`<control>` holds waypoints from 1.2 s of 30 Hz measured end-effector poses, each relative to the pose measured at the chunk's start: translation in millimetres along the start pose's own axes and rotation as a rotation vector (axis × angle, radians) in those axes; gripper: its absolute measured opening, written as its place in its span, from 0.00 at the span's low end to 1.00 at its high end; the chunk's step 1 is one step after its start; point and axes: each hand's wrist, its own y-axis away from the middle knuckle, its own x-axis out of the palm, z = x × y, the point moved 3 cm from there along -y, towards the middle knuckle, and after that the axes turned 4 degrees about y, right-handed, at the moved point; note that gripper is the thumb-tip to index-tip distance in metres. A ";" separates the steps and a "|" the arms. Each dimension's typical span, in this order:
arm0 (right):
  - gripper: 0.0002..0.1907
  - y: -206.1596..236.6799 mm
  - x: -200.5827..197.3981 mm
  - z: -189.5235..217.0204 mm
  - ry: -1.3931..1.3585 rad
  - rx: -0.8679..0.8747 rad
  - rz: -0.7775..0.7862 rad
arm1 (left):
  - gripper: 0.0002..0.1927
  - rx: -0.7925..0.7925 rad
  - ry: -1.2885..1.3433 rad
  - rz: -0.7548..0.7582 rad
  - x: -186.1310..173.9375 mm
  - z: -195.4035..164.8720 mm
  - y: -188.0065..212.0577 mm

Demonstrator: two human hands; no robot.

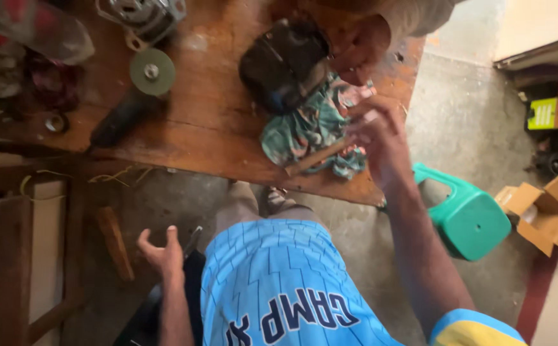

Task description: The person uses an angle grinder to cut and smooth a metal motor housing, producing sparks. They then use a hammer to tap the housing and later a scraper to clean the interior of the motor assembly. The person handles the motor housing, a rag, and tools throughout the process.

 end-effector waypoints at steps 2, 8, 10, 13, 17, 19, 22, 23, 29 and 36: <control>0.15 1.1 12.1 -7.0 0.383 0.024 0.000 | 0.35 -0.084 0.196 0.055 7.3 -15.8 4.6; 0.14 -33.9 37.6 2.7 0.793 -0.190 -0.097 | 0.28 0.070 0.496 0.294 75.9 -112.5 -21.8; 0.14 -50.8 42.5 5.2 0.760 -0.076 -0.111 | 0.26 0.117 0.559 0.493 103.7 -150.3 -25.5; 0.15 -80.6 54.0 14.0 1.002 -0.264 -0.151 | 0.26 -0.026 0.754 0.759 151.8 -204.9 -29.5; 0.16 -109.2 63.2 18.3 1.447 -0.465 -0.260 | 0.29 -0.167 0.820 0.920 199.7 -256.8 -31.3; 0.16 -116.0 62.6 15.6 1.478 -0.353 -0.263 | 0.30 -0.222 0.815 0.961 213.6 -266.0 -27.1; 0.16 -114.4 62.4 11.9 1.461 -0.160 -0.295 | 0.30 -0.328 0.768 0.941 223.4 -265.2 -18.9; 0.15 -112.7 63.0 11.1 1.444 -0.098 -0.309 | 0.30 -0.362 0.749 0.919 224.6 -262.9 -17.0; 0.15 -104.5 77.0 18.2 1.502 -0.126 -0.400 | 0.30 -0.312 0.683 0.888 229.6 -254.9 -18.4; 0.16 -114.6 75.1 26.8 1.392 -0.290 -0.406 | 0.25 -0.254 0.678 0.849 221.7 -242.6 -29.4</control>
